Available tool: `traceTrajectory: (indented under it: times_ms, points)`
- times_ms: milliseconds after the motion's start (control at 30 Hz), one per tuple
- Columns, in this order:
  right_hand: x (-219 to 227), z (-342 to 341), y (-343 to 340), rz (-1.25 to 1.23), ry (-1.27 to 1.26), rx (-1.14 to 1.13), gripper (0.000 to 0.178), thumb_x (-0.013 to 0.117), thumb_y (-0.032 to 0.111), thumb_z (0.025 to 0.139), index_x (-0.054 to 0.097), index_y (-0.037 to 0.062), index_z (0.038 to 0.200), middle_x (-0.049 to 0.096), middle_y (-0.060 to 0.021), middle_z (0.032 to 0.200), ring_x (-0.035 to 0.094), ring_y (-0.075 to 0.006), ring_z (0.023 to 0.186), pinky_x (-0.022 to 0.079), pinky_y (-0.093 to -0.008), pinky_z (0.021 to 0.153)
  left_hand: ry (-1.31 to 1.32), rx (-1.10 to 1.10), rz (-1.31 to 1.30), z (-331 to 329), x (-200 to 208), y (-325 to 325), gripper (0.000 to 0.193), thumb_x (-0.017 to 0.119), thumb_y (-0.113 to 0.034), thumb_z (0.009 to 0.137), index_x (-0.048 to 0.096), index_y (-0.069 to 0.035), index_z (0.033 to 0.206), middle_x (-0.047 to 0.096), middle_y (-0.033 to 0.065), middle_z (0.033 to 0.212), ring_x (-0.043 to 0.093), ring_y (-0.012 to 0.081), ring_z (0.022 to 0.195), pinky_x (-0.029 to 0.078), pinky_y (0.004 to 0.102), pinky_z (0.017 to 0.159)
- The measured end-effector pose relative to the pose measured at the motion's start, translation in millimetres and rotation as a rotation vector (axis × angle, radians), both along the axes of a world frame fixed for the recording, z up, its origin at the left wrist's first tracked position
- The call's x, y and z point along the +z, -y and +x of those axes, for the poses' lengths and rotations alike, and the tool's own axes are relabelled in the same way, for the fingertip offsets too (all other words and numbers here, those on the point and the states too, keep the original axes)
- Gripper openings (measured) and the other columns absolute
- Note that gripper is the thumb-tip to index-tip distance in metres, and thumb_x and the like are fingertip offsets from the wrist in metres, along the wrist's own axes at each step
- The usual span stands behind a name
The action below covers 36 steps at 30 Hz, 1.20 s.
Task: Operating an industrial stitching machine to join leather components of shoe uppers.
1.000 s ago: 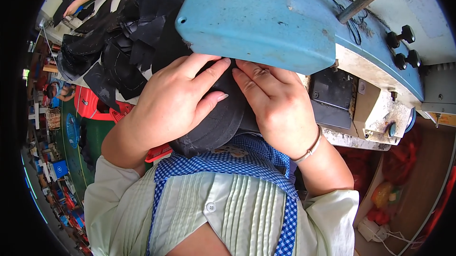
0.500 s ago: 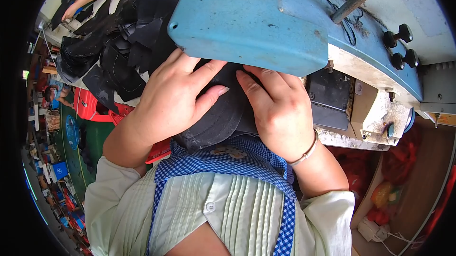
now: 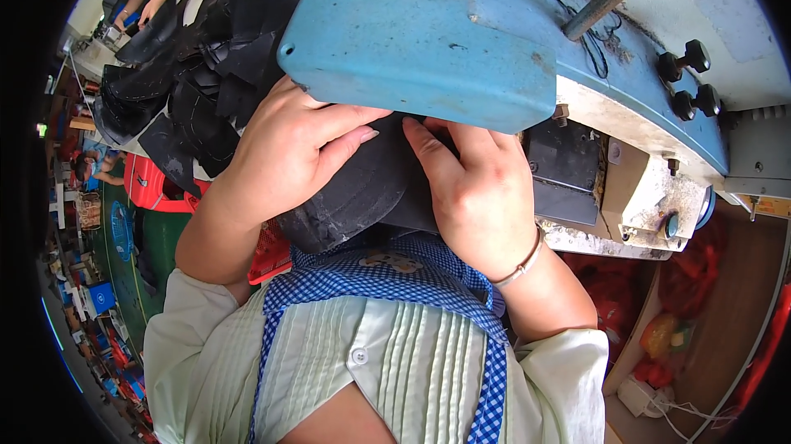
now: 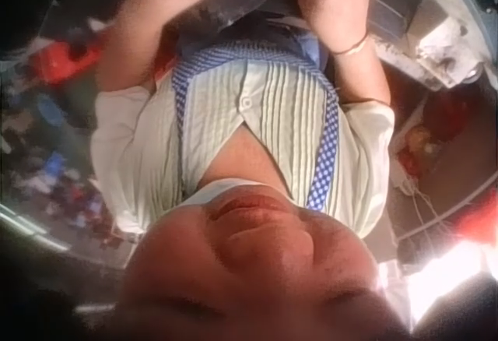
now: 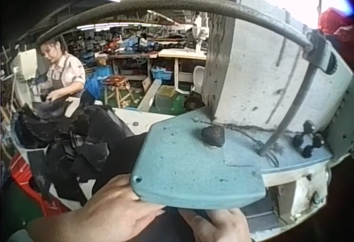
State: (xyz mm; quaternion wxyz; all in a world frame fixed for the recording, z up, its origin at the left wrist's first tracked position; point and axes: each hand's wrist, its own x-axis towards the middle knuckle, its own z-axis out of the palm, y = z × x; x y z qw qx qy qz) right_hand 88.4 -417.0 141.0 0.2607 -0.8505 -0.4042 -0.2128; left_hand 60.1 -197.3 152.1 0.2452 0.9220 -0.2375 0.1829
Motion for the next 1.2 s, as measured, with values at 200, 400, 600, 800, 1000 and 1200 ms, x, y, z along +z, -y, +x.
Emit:
traceTrajectory:
  times_ms: [200,400,600,800,1000,1200]
  points:
    - [-2,1,0,0.003,0.023,-0.004,0.039,0.071,-0.007,0.07,0.079,0.0068,0.106,0.068,-0.0094,0.098,0.066,-0.028,0.089,0.054,-0.0372,0.076,-0.039,-0.031,-0.032,3,6,-1,0.027,0.074,-0.005,0.08,0.074,-0.005,0.107,0.07,0.0134,0.107,0.064,0.0366,0.108,0.053,0.0448,0.092]
    - [-1,1,0,0.003,0.019,-0.006,0.039,0.072,-0.007,0.07,0.079,0.007,0.106,0.068,-0.0094,0.099,0.066,-0.0282,0.089,0.054,-0.0372,0.076,-0.07,-0.037,-0.015,2,9,-6,0.035,0.08,-0.01,0.076,0.073,-0.005,0.111,0.069,0.0158,0.11,0.063,0.0372,0.112,0.053,0.0453,0.095]
    - [1,1,0,0.01,0.005,0.007,0.038,0.071,-0.007,0.071,0.079,0.0063,0.106,0.068,-0.0092,0.098,0.066,-0.0285,0.088,0.054,-0.0373,0.076,-0.089,-0.033,0.053,1,11,-12,0.039,0.081,-0.016,0.075,0.073,-0.005,0.112,0.067,0.0163,0.116,0.062,0.0367,0.115,0.052,0.0456,0.096]
    - [0,0,-2,0.028,0.001,-0.003,0.037,0.071,-0.008,0.072,0.078,0.0059,0.105,0.068,-0.0092,0.097,0.066,-0.0284,0.088,0.054,-0.0372,0.076,-0.075,-0.032,0.098,0,14,-16,0.039,0.081,-0.02,0.077,0.073,-0.006,0.113,0.064,0.0167,0.12,0.06,0.0372,0.117,0.051,0.0462,0.097]
    - [0,0,-1,0.019,-0.005,-0.007,0.036,0.072,-0.008,0.072,0.078,0.0059,0.105,0.068,-0.0092,0.097,0.066,-0.0284,0.088,0.054,-0.0373,0.076,-0.066,-0.009,0.131,-2,14,-19,0.04,0.081,-0.025,0.079,0.073,-0.007,0.114,0.063,0.0174,0.122,0.059,0.0376,0.118,0.049,0.0472,0.099]
    - [1,0,-1,0.017,0.0,-0.002,0.035,0.072,-0.007,0.073,0.077,0.0062,0.105,0.068,-0.0092,0.098,0.066,-0.0291,0.089,0.054,-0.0379,0.077,-0.06,0.001,0.127,-4,11,-20,0.042,0.082,-0.028,0.079,0.073,-0.008,0.114,0.064,0.0143,0.125,0.058,0.037,0.122,0.048,0.0477,0.102]
